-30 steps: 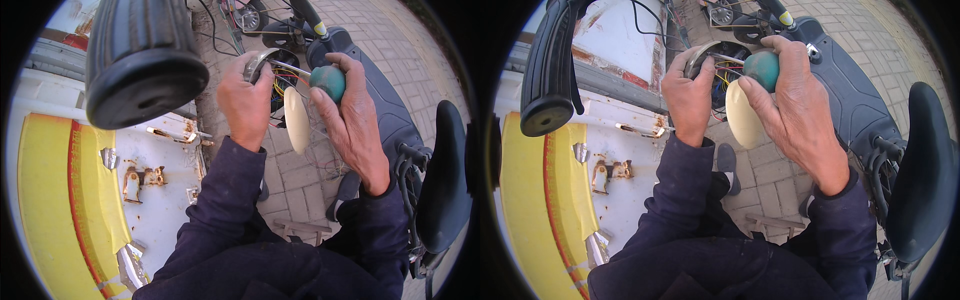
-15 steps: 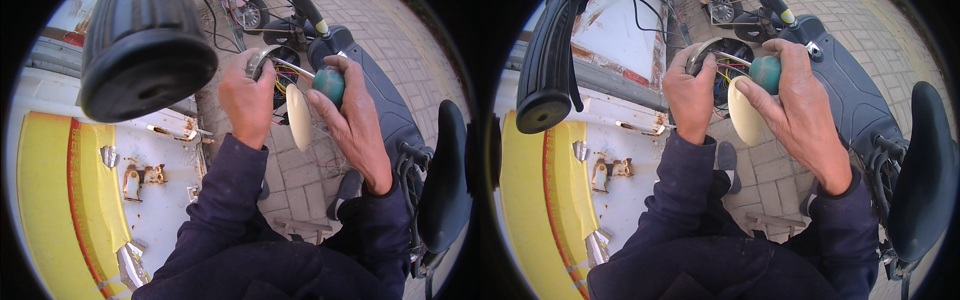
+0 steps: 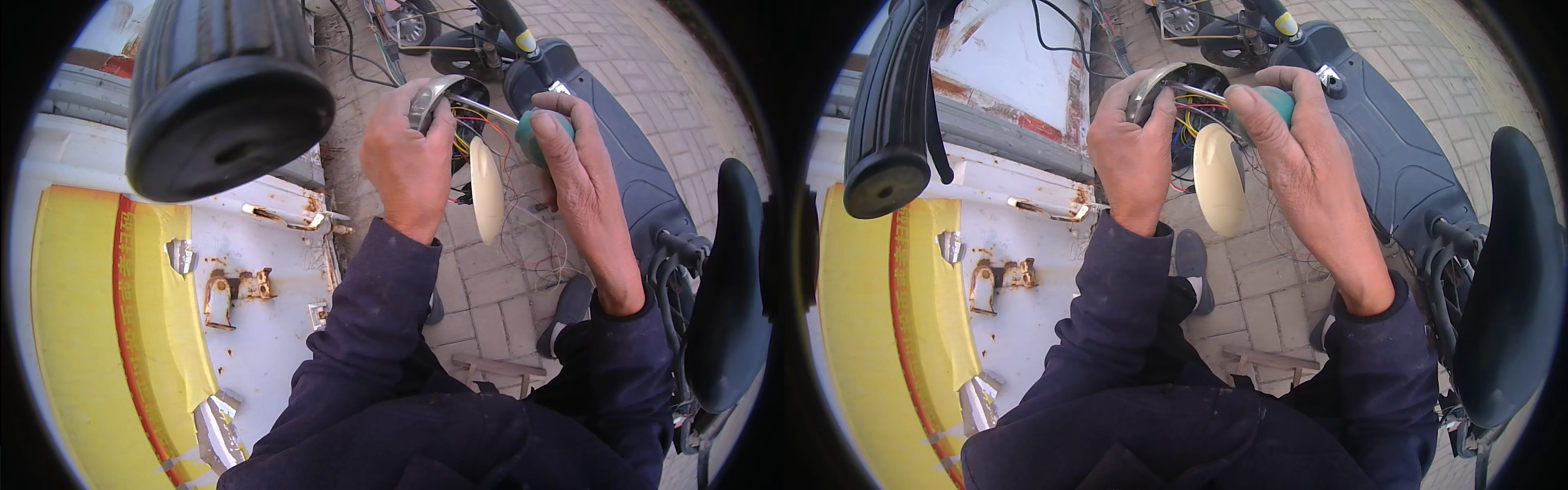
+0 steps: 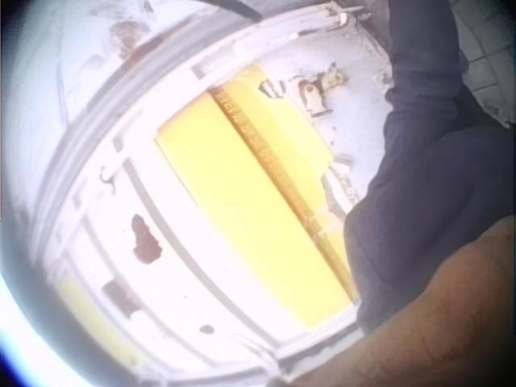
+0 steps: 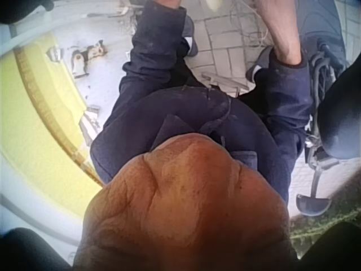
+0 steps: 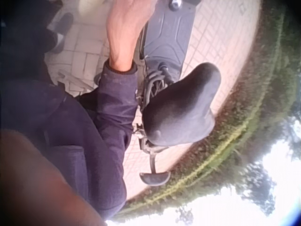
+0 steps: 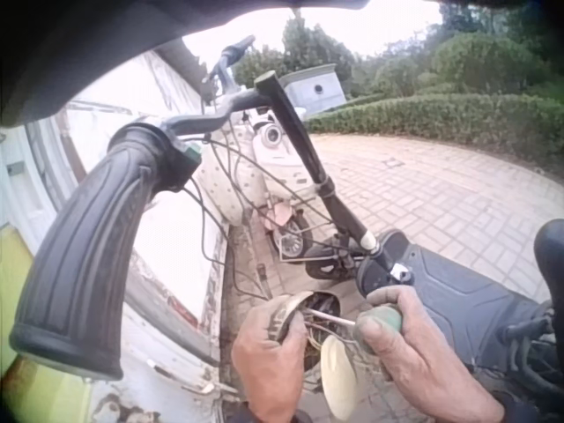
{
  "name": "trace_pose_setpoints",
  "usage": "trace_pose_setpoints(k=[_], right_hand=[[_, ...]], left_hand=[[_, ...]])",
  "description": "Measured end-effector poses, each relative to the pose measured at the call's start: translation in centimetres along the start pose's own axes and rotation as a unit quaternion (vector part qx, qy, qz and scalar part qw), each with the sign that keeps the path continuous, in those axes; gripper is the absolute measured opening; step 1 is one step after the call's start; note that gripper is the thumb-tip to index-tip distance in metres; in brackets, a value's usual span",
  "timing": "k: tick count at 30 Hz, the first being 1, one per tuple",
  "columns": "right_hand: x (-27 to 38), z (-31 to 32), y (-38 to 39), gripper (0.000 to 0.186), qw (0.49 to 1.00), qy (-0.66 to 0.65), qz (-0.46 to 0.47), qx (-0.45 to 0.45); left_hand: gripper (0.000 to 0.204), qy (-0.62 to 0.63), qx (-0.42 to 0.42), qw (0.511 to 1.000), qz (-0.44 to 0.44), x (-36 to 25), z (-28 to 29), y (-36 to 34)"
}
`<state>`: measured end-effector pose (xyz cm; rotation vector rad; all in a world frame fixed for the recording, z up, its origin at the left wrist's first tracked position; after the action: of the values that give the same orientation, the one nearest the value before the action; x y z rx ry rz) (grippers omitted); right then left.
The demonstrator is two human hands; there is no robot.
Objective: The person removes the headlight cover, adjusts internal wiring, and uses a screwdriver to secure components. They reassemble the headlight housing and attach it to the motorcycle handlebar area.
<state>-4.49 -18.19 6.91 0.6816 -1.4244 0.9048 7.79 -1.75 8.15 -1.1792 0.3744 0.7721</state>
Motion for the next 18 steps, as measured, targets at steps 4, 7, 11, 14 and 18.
trace_pose_setpoints(k=[4,7,11,14,18], right_hand=[[3.4,-0.1,0.4,0.055,0.96,0.148,0.236,-0.022],[4.0,-0.8,0.7,0.057,0.895,0.319,0.313,0.01],[2.5,0.1,0.0,0.045,0.944,0.266,0.193,0.009],[-0.9,-0.1,-0.4,0.05,0.996,-0.002,-0.067,0.055],[-0.4,-0.5,-0.5,0.047,0.991,-0.09,-0.078,0.062]], left_hand=[[0.023,0.011,0.006,1.0,0.006,0.3,-0.2,-0.1],[0.024,0.042,0.008,0.999,0.031,0.7,-0.3,0.0],[0.024,0.004,0.01,1.0,-0.008,0.0,-0.1,0.1],[0.024,-0.028,0.005,0.999,-0.038,-0.4,0.0,0.1],[0.024,-0.03,-0.003,0.999,-0.037,-0.4,0.1,0.1]])
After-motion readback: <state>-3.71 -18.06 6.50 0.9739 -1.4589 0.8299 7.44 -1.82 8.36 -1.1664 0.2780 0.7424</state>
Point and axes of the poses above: each hand's wrist, its own y-axis away from the middle knuckle, its own z-axis out of the back of the hand, x = y × z, the point moved 8 cm from there along -y, towards the middle knuckle, and after that the axes turned 4 degrees about -z, right-handed, at the moved point
